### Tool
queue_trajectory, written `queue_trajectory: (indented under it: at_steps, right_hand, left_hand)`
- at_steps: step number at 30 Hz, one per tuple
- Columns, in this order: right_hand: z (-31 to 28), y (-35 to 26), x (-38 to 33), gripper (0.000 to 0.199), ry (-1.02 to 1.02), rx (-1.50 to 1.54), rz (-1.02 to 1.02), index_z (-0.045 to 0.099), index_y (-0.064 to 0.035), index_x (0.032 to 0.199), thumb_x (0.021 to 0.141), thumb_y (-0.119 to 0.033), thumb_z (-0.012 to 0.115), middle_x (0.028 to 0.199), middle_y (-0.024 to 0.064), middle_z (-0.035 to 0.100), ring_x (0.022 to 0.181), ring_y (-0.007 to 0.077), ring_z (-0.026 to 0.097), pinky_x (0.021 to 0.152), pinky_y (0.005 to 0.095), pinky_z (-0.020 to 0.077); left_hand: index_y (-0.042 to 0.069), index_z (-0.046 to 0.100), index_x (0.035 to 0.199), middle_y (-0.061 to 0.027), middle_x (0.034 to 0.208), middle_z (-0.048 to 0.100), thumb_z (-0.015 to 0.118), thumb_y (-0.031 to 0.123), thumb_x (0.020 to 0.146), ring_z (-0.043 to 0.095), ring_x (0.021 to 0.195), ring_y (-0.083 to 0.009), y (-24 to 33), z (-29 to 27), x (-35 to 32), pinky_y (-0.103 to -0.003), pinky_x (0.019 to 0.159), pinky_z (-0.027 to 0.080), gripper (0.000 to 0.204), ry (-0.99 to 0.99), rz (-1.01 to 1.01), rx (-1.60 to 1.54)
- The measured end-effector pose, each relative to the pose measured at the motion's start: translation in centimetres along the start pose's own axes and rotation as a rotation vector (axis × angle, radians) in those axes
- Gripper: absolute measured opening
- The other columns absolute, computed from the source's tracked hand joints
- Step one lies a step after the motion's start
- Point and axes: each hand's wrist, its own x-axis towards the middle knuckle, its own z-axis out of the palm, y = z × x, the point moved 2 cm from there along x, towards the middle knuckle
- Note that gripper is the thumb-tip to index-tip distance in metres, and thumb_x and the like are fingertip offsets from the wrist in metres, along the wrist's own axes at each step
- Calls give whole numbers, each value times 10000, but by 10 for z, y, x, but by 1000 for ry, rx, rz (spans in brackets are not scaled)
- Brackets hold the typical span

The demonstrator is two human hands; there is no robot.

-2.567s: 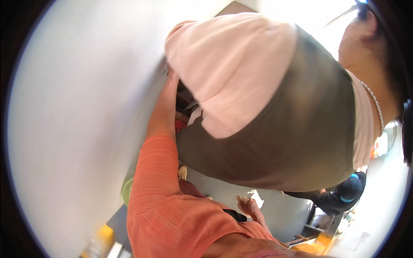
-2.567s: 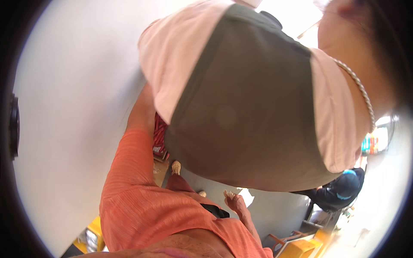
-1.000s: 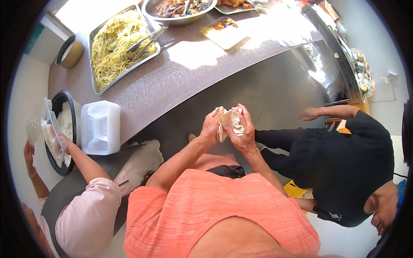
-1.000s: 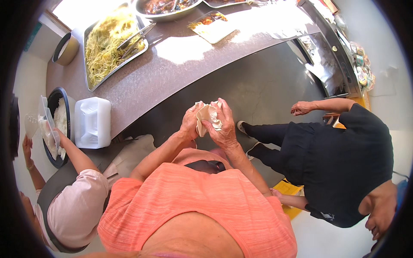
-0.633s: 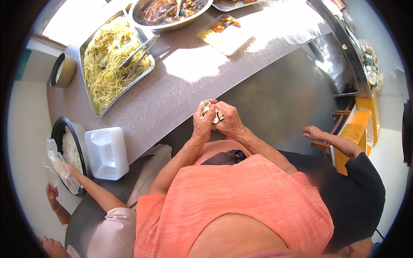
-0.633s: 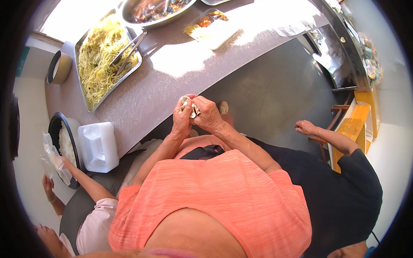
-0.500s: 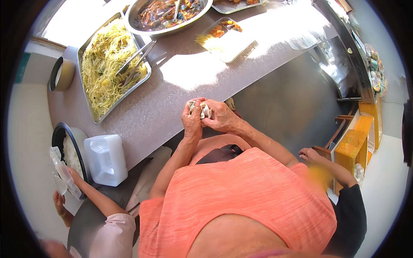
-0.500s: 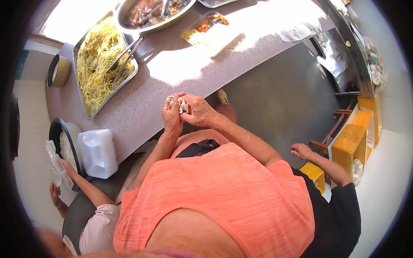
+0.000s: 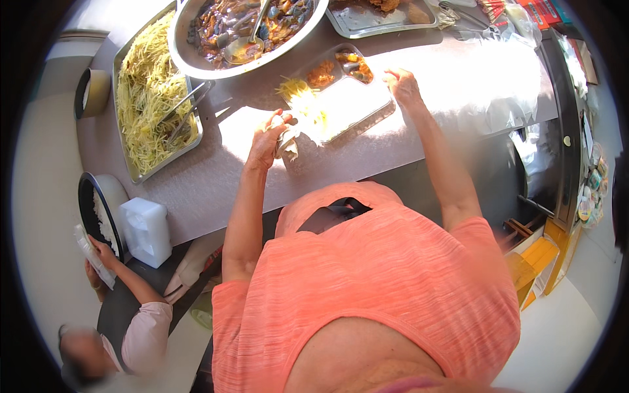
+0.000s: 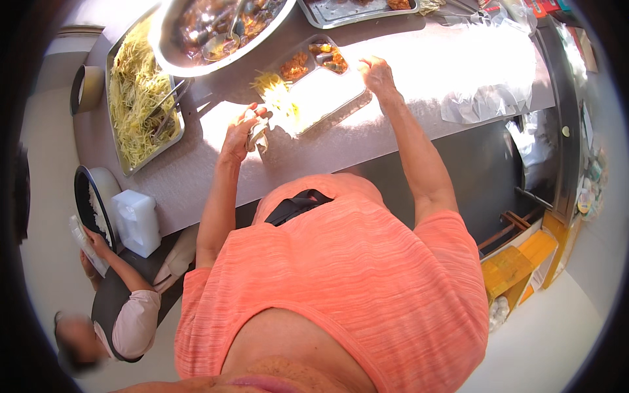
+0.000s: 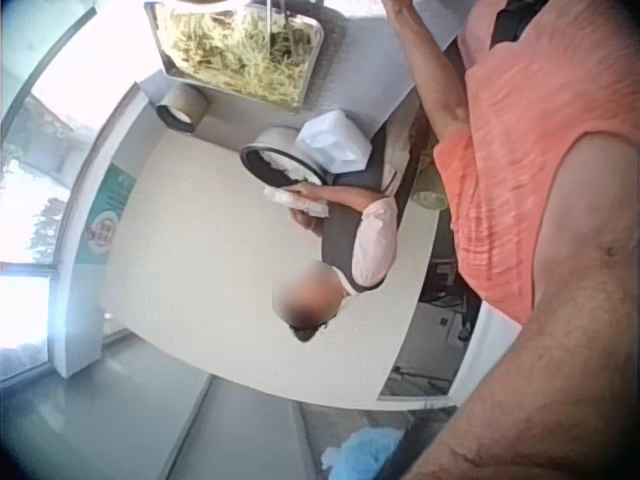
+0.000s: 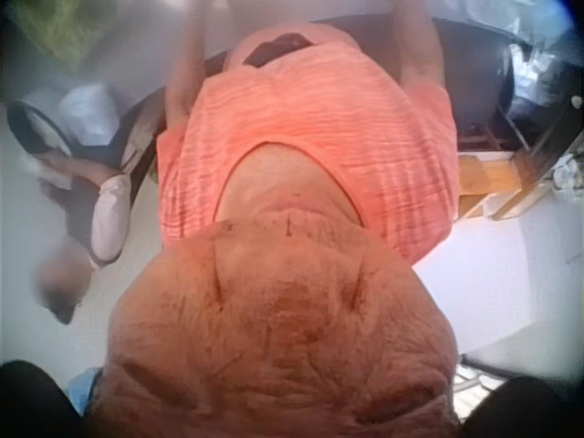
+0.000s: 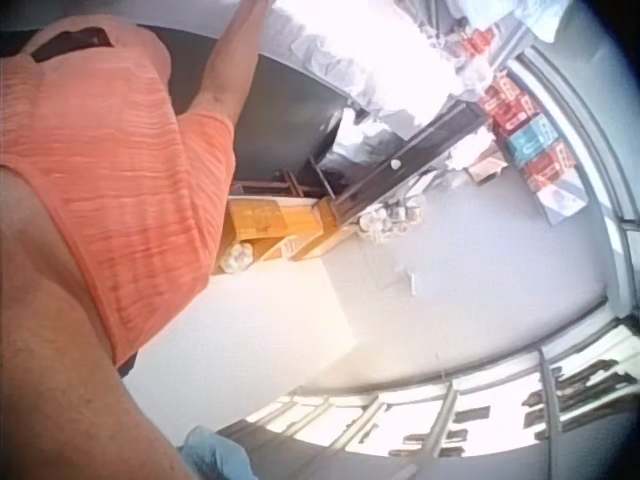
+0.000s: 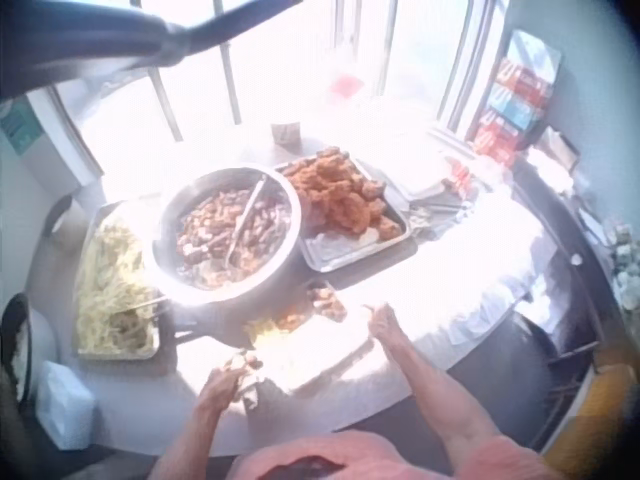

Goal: The person assembles bento-style meal boxes by layering rice, shredded vegetables, and a saucy meat mixture into compartmentalized containers. They use tongs and a ladle to transfer ingredients from large trays and bowls onto the counter, then arrange them in the boxes.

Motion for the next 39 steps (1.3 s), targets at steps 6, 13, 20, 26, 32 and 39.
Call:
queue_trajectory:
  at_steps: [6,13,20,26,32,39]
  right_hand:
    - [0,-20,8,182,-231,351,116,633,27,933,847,-99,534,768,81,620,709,148,552,663,287,447]
    - [-47,25,-4,275,-145,255,215,654,14,1081,857,-103,544,675,-12,542,579,67,460,525,223,378]
    - [-142,113,6,186,24,218,394,617,36,957,877,-115,542,666,-27,510,590,61,452,529,211,362]
    - [-163,66,3,418,261,-672,-260,517,42,1190,810,-107,609,1021,202,604,967,333,578,859,423,459]
    - [-45,-71,-23,324,-171,-158,-458,569,-17,1149,835,-58,636,963,135,630,737,198,634,605,281,526]
    - [46,-154,-71,332,-547,143,-553,592,-4,1131,816,-64,678,1083,165,622,707,171,648,584,267,523]
  left_hand:
    - [-36,455,1299,-93,1107,611,541,67,835,617,863,-132,9,14,14,-249,699,550,482,-49,-96,4]
    - [-22,469,1299,-86,1095,605,569,43,807,621,878,-134,6,62,35,-251,720,539,506,-135,-164,44]
    - [57,529,1270,-66,962,607,636,122,768,566,786,-116,-12,174,86,-246,662,460,517,-338,-151,160]
    - [-1,604,1057,-35,793,597,650,229,802,531,692,-111,-3,176,66,-286,572,436,347,-184,12,321]
    - [32,597,846,-29,725,603,629,284,882,532,596,-82,-8,109,13,-237,496,422,257,132,-3,29]
    - [69,581,716,16,636,552,663,313,870,488,560,-53,-14,45,-56,-240,485,384,300,267,281,7]
